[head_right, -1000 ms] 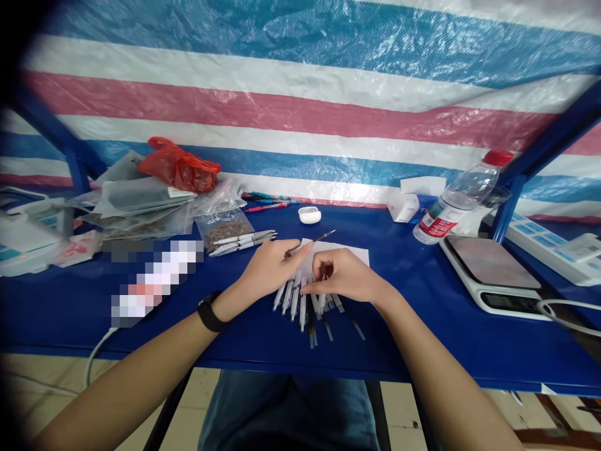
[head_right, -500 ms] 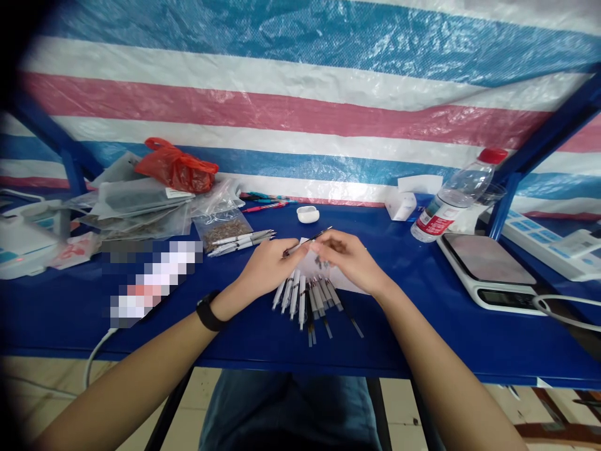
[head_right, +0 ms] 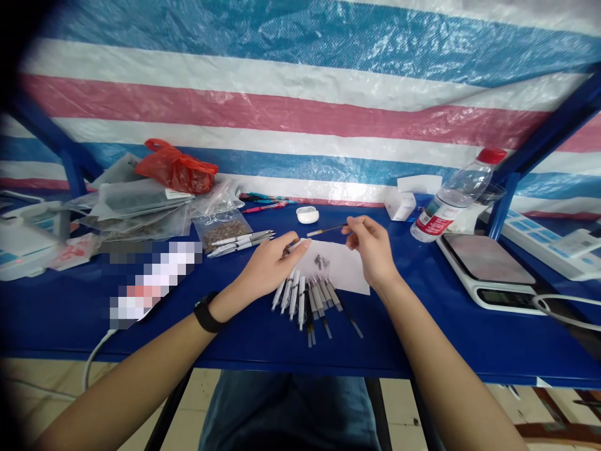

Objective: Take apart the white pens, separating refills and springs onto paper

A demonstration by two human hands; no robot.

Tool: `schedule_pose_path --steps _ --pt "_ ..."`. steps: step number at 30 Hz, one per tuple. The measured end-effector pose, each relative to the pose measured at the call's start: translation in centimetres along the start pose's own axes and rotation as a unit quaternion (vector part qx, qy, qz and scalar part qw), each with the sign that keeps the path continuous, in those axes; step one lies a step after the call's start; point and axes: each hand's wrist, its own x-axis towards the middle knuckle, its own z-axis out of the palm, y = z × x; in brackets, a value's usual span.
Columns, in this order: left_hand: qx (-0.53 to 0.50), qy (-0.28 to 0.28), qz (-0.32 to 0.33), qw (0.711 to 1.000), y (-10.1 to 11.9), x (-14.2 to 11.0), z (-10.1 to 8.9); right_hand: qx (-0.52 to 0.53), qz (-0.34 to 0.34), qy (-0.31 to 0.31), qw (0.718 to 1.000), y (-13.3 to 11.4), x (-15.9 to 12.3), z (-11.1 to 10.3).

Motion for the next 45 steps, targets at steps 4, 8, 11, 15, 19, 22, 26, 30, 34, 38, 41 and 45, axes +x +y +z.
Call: schedule_pose_path --steps 4,8,11,15,19,22,26,30,34,38,41,45 --pt "0.008 -0.023 -0.016 1.000 -0.2 0.0 -0.2 0.058 0.020 0.027 0.998 -0.5 0.4 -0.8" --pt "0.064 -0.058 -0.023 0.996 -0.5 0.2 0.0 0.035 0.041 -0.034 0.998 -0.8 -0.2 -0.3" --pt "0.099 -0.061 -0.032 0.993 -0.6 0.3 0.0 0.024 0.081 -0.081 0.993 -0.8 -0.8 0.4" --pt "0.161 -0.050 -0.049 0.985 -0.6 0.3 -0.2 -0.004 0.130 -0.174 0.976 -0.9 -1.5 1.0" --pt "0.199 -0.062 -0.062 0.976 -0.4 0.1 -0.4 -0.048 0.122 -0.240 0.962 -1.1 -1.8 1.1" --pt "0.199 -0.072 -0.061 0.976 -0.3 0.1 -0.4 -0.079 0.131 -0.272 0.950 -1.2 -1.8 1.1" --pt "0.184 -0.072 -0.057 0.979 -0.4 0.1 -0.2 -0.106 0.136 -0.309 0.935 -1.0 -1.9 1.0" --pt "0.182 -0.071 -0.054 0.979 -0.6 0.1 -0.2 -0.094 0.133 -0.315 0.935 -1.0 -1.9 1.0" --pt "0.195 -0.074 -0.057 0.976 -0.4 0.0 -0.3 -0.078 0.145 -0.340 0.926 -1.2 -2.0 0.8" --pt "0.212 -0.069 -0.061 0.973 -0.2 0.0 -0.4 -0.080 0.158 -0.366 0.913 -1.3 -2.0 0.6" --pt "0.211 -0.073 -0.063 0.973 -0.1 0.0 -0.4 -0.073 0.160 -0.374 0.911 -1.1 -2.0 0.6" --pt "0.208 -0.078 -0.061 0.973 -0.1 0.0 -0.4 -0.050 0.166 -0.382 0.908 -1.1 -1.9 0.4"
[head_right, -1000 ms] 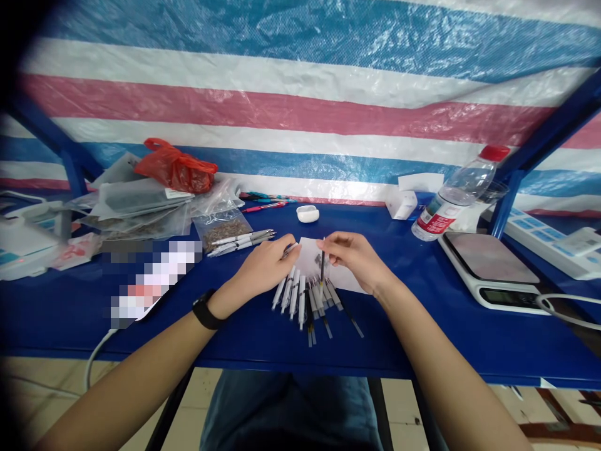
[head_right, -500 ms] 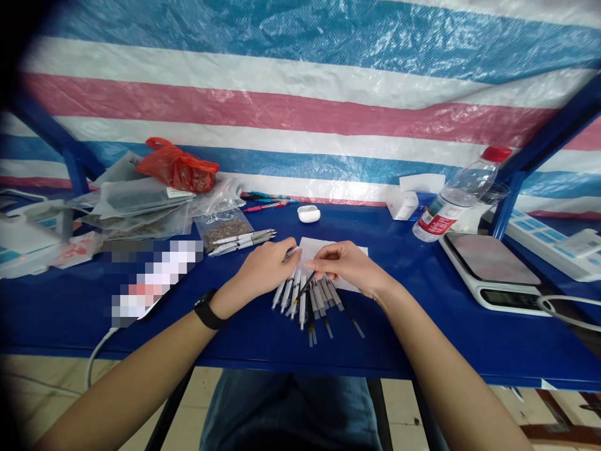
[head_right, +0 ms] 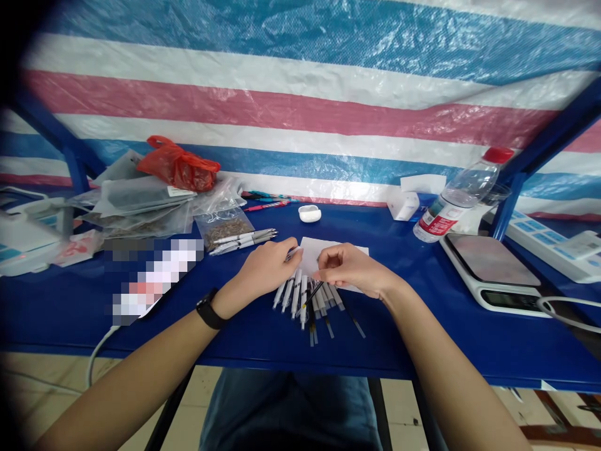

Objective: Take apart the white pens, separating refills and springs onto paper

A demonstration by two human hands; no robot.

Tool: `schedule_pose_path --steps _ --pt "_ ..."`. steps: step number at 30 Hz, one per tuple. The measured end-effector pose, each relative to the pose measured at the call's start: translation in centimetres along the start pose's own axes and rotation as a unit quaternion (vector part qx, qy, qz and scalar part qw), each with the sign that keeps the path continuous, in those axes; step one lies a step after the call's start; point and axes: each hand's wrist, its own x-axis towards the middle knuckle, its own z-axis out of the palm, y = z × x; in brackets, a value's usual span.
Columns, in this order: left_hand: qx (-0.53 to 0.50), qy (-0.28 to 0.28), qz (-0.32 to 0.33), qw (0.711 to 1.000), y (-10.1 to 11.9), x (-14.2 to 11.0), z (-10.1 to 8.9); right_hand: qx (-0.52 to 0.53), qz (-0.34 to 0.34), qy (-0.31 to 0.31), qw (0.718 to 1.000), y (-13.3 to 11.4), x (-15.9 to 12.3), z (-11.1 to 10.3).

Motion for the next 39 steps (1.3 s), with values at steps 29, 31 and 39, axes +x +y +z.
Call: schedule_pose_path --steps 29,31,39 --pt "-0.003 0.002 0.011 1.000 -0.3 0.0 0.4 -0.009 0.029 0.024 0.999 -0.2 0.2 0.0" --pt "0.000 0.002 0.015 1.000 -0.4 0.1 0.5 -0.003 0.022 0.040 0.999 0.0 0.2 -0.2" --pt "0.063 0.020 -0.015 0.998 -0.2 0.1 0.5 0.009 -0.037 0.154 0.987 0.2 0.5 -0.6"
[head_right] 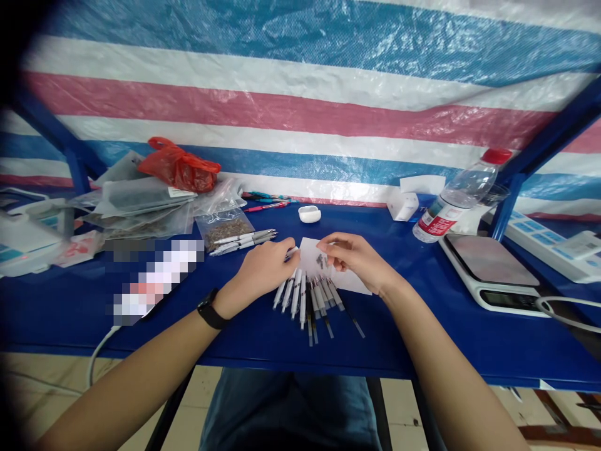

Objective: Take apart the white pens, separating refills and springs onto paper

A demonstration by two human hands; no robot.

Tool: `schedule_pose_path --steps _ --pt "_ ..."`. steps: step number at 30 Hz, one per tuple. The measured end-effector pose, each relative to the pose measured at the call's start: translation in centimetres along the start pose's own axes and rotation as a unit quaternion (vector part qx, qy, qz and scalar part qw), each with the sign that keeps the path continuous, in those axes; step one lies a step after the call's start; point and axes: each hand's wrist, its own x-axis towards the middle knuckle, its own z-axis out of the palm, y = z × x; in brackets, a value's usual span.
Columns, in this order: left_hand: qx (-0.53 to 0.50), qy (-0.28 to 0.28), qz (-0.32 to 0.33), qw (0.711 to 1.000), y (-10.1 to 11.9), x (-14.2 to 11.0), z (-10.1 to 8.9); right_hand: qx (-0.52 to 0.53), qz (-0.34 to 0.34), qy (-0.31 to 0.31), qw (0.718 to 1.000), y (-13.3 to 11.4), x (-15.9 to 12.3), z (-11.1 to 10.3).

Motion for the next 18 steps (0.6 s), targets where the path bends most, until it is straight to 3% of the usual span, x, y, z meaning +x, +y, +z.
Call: schedule_pose_path --steps 5,18 --pt "0.021 -0.010 -0.022 0.999 0.08 -0.08 -0.25 0.003 0.005 0.039 0.999 -0.20 0.03 0.16" --pt "0.012 -0.010 -0.034 0.999 -0.06 -0.12 -0.55 -0.077 -0.002 0.000 0.997 -0.43 -0.21 -0.23"
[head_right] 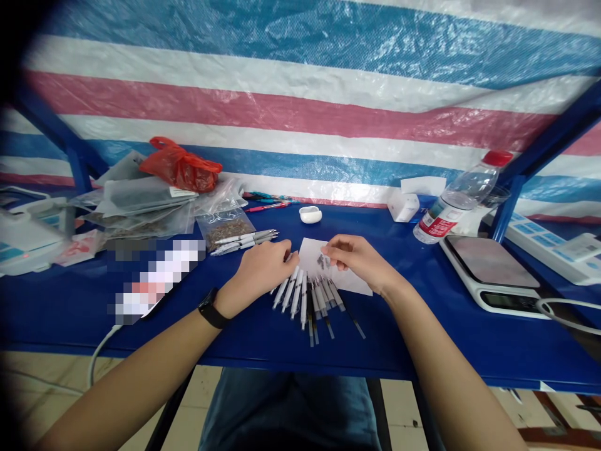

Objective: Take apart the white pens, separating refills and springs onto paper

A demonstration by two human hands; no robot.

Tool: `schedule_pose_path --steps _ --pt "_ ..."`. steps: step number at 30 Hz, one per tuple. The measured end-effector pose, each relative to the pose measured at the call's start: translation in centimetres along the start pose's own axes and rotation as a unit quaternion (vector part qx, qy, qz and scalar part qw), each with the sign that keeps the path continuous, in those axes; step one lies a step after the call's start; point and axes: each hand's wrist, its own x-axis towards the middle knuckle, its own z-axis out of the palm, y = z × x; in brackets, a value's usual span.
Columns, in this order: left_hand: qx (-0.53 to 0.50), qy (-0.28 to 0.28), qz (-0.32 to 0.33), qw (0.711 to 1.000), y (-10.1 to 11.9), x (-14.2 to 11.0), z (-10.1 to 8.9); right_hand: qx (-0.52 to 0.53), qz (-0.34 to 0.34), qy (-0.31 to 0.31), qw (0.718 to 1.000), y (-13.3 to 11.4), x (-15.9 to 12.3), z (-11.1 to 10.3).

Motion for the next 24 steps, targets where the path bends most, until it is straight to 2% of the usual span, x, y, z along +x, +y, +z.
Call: schedule_pose_path --steps 4,8,11,18,24 --pt "0.004 0.004 -0.006 1.000 0.0 0.0 -0.1 -0.100 0.027 -0.072 0.992 -0.1 -0.6 -1.3" --pt "0.009 0.006 -0.006 1.000 -0.1 0.1 0.0 -0.182 0.078 -0.170 0.965 -0.4 -1.3 -2.7" --pt "0.015 0.007 -0.008 1.000 -0.2 0.1 -0.2 -0.219 0.114 -0.213 0.945 -0.5 -1.6 -3.1" --pt "0.022 0.036 -0.056 0.998 -0.8 0.4 -1.1 -0.256 0.152 -0.241 0.924 -0.5 -1.4 -2.5" --pt "0.048 0.012 -0.072 0.996 -1.7 0.7 -1.2 -0.260 0.164 -0.232 0.923 -0.7 -1.6 -2.3"
